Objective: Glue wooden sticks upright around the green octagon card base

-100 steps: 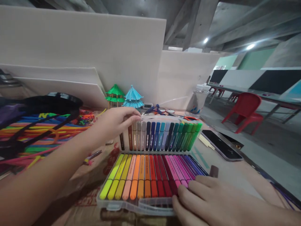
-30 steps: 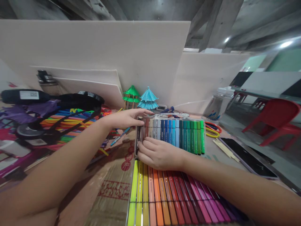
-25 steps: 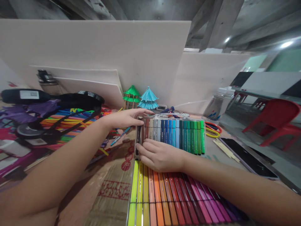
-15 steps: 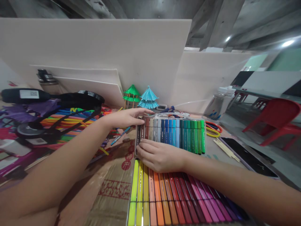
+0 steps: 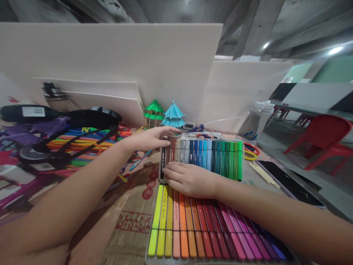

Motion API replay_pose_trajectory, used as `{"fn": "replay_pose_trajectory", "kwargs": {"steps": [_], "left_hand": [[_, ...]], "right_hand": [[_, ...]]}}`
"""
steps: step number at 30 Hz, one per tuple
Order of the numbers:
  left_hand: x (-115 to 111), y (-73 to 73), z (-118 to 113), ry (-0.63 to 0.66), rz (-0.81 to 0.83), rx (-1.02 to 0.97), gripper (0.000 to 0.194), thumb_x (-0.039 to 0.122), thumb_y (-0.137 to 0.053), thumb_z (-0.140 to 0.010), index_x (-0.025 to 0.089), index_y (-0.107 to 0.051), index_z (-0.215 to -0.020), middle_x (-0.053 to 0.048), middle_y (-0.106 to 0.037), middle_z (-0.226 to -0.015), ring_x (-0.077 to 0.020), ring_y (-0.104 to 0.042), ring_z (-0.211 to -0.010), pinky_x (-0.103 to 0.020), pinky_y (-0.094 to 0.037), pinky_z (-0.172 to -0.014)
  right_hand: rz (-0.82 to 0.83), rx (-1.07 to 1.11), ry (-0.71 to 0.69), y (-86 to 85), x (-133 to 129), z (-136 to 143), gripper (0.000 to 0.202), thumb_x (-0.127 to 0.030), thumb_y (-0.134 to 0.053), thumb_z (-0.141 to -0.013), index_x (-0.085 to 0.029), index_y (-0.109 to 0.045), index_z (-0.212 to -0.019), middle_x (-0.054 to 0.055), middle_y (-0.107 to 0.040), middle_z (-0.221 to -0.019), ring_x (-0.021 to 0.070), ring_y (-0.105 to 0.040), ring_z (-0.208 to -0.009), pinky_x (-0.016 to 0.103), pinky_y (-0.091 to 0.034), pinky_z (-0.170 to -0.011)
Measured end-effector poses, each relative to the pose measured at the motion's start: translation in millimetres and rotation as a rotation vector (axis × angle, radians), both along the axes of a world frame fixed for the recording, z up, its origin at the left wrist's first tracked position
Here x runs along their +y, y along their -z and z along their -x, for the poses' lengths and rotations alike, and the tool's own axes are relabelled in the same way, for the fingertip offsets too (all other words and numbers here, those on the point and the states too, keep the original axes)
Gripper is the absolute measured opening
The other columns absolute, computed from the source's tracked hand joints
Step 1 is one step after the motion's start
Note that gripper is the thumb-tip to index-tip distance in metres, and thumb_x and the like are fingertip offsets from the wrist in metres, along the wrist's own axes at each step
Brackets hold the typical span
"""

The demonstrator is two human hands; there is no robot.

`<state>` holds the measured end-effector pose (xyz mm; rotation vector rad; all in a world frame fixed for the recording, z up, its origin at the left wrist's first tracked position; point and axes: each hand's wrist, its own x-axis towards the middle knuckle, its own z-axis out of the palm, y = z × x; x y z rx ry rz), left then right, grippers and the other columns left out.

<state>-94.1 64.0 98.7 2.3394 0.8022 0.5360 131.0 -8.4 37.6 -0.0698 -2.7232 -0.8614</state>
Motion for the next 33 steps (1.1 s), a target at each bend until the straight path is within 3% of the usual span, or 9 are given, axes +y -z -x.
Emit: {"fn": "replay_pose_trajectory", "kwargs": {"steps": [5,9,14,17,21,24,28,33], "left_hand": [[3,3.9,-3,-0.055,-0.061,0.029,0.056,0.033,-0.059,-0.092,0.023,-0.047,-0.145,-0.008,-0.056,-0.149,-0.0249,-0.052,-0.137,-0.036,-0.044,-0.11],[4,3.9,-4,-0.054,-0.097,0.036,0.056,0.034,-0.059,-0.092,0.023,-0.048,-0.145,-0.008,-0.056,-0.149,-0.0233,-0.054,-0.135,-0.036,-0.044,-0.11],[-2,-0.4,-5,-0.064,-0.094,0.022,0.057,0.038,-0.059,-0.091,0.021,-0.049,-0.145,-0.008,-0.056,-0.15,-0.0231,-0.055,-0.134,-0.035,-0.046,-0.11],[-6,-3.6,-7,-0.1,-0.115,0.052,0.06,0.04,-0.059,-0.09,0.02,-0.05,-0.145,-0.008,-0.056,-0.15,-0.0246,-0.054,-0.136,-0.037,-0.043,-0.113],[-14,-10.7,-8,-0.113,-0.136,0.092,0.061,0.041,-0.06,-0.089,0.022,-0.051,-0.146,-0.007,-0.057,-0.15,-0.0263,-0.055,-0.135,-0.039,-0.043,-0.113],[-22,-18.2,-7,-0.098,-0.101,0.064,0.06,0.038,-0.06,-0.089,0.024,-0.052,-0.146,-0.006,-0.058,-0.149,-0.0264,-0.058,-0.132,-0.038,-0.047,-0.109],[-33,-27.7,-4,-0.06,0.017,-0.006,0.055,0.04,-0.057,-0.092,0.024,-0.055,-0.145,-0.006,-0.067,-0.138,-0.025,-0.064,-0.125,-0.036,-0.052,-0.101],[-40,-34.9,-2,-0.081,-0.038,0.056,0.044,0.042,-0.053,-0.096,0.025,-0.065,-0.134,-0.003,-0.07,-0.134,-0.0226,-0.066,-0.121,-0.032,-0.051,-0.1]], "right_hand": [[0.037,-0.07,0.046,1.0,5,-7,0.031,-0.013,-0.041,-0.105,-0.007,-0.07,-0.113,0.016,-0.069,-0.133,0.0229,-0.066,-0.122,0.039,-0.052,-0.108],[0.127,-0.119,0.11,1.5,4,-12,0.033,-0.013,-0.039,-0.105,-0.006,-0.068,-0.122,0.016,-0.062,-0.143,0.0221,-0.058,-0.134,0.041,-0.043,-0.118],[0.199,-0.002,0.13,3.4,-14,-30,0.032,-0.016,-0.042,-0.105,-0.009,-0.066,-0.124,0.016,-0.058,-0.148,0.0224,-0.05,-0.142,0.044,-0.036,-0.123],[0.184,0.204,0.193,-8.1,-24,-53,0.03,-0.016,-0.048,-0.101,-0.013,-0.063,-0.126,0.014,-0.057,-0.149,0.0255,-0.045,-0.145,0.052,-0.034,-0.123],[0.179,0.558,0.464,-42.3,-24,-91,0.035,-0.018,-0.053,-0.097,-0.02,-0.057,-0.132,0.016,-0.049,-0.154,0.0295,-0.042,-0.147,0.059,-0.035,-0.12],[0.247,0.688,0.642,-62.1,-22,-114,0.043,-0.028,-0.054,-0.098,-0.019,-0.052,-0.14,0.018,-0.05,-0.153,0.0326,-0.048,-0.142,0.059,-0.042,-0.115],[0.379,0.644,0.784,-66.3,-30,-126,0.047,-0.041,-0.047,-0.102,-0.019,-0.053,-0.142,0.015,-0.066,-0.137,0.0332,-0.062,-0.127,0.057,-0.052,-0.104],[0.358,0.565,0.825,-61.5,-36,-126,0.049,-0.042,-0.036,-0.105,-0.017,-0.058,-0.14,0.013,-0.063,-0.142,0.0344,-0.06,-0.129,0.056,-0.053,-0.102]]}}
